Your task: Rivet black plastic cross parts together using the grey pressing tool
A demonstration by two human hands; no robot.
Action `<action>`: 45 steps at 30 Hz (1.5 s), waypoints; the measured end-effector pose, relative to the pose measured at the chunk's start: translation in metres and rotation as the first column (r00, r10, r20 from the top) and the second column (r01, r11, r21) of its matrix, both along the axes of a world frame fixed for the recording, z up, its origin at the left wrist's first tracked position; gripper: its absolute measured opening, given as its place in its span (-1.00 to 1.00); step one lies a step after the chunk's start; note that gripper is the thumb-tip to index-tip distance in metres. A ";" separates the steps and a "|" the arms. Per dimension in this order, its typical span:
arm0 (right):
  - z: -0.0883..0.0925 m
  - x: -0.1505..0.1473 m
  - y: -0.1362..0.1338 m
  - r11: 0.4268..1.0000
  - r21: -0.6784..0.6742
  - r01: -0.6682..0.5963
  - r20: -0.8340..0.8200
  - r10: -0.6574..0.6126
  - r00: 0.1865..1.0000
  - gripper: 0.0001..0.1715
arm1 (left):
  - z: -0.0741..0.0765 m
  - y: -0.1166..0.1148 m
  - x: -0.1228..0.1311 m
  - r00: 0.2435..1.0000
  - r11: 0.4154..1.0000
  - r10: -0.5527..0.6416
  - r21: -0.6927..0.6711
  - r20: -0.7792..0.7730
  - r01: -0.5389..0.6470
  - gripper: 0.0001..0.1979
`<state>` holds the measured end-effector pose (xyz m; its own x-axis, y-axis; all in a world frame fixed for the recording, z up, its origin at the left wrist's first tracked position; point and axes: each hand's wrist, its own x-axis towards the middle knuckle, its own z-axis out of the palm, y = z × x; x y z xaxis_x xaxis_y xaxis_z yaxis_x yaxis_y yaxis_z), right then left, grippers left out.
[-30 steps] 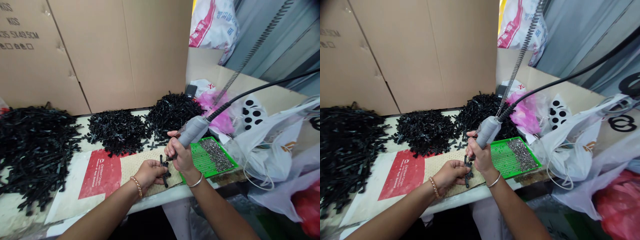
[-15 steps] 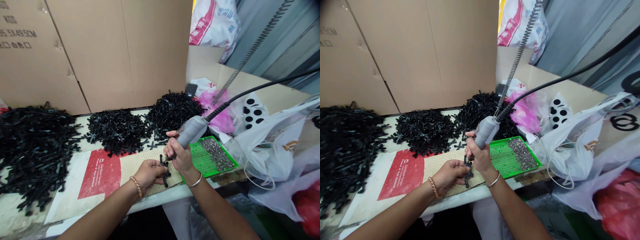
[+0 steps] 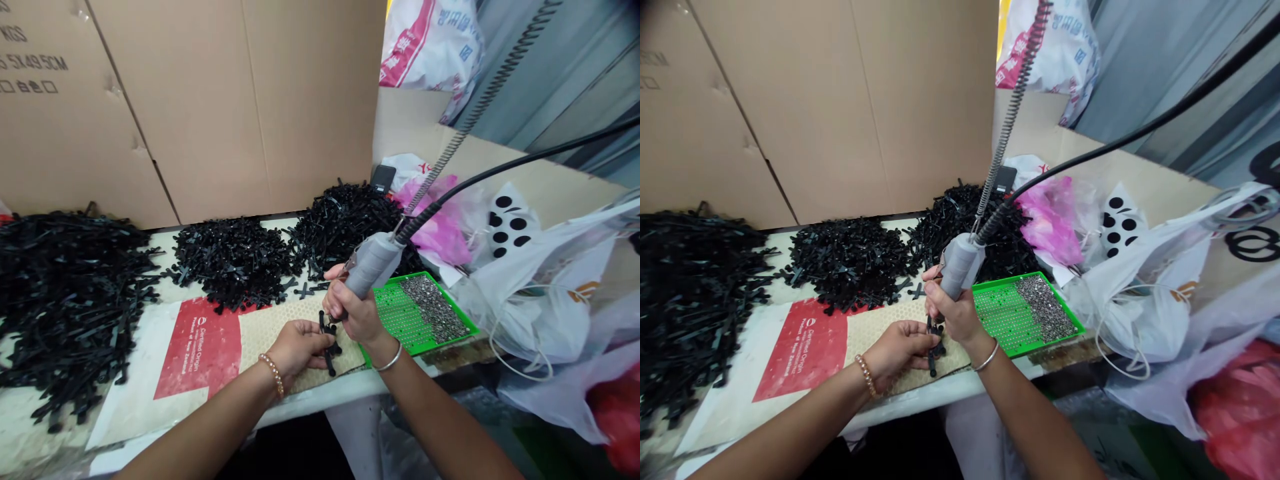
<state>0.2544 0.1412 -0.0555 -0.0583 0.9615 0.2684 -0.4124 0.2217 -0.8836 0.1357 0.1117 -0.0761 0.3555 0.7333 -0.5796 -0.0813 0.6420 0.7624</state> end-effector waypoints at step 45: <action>-0.017 0.037 0.029 0.980 -0.006 0.200 0.101 -0.199 0.975 -0.67 | 0.002 0.001 -0.001 0.999 0.999 -0.035 -0.008 -0.037 0.034 -0.78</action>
